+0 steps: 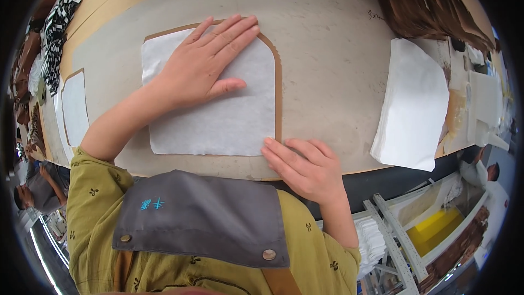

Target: Applying adhesive to a leather piece and adhering a protective lining sheet.

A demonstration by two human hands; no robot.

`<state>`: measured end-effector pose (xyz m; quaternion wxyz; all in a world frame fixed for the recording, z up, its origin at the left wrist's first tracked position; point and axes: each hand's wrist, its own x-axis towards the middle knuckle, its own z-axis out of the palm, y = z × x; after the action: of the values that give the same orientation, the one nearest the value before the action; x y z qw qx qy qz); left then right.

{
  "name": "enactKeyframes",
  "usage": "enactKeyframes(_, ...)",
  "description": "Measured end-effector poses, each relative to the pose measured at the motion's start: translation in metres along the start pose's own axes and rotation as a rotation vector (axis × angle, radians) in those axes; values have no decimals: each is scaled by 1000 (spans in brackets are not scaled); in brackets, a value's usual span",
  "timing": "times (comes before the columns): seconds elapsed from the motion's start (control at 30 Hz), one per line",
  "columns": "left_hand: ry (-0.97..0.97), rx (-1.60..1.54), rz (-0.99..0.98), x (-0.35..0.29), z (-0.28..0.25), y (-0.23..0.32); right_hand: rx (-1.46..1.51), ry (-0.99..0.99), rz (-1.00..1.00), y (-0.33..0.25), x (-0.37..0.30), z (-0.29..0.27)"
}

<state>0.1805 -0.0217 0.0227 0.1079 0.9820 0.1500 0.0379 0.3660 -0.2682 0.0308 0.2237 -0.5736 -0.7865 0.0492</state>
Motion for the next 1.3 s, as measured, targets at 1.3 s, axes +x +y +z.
enactKeyframes(1.3,198,-116,-343,-78,16,41,5,7,-24,-12,6,2)
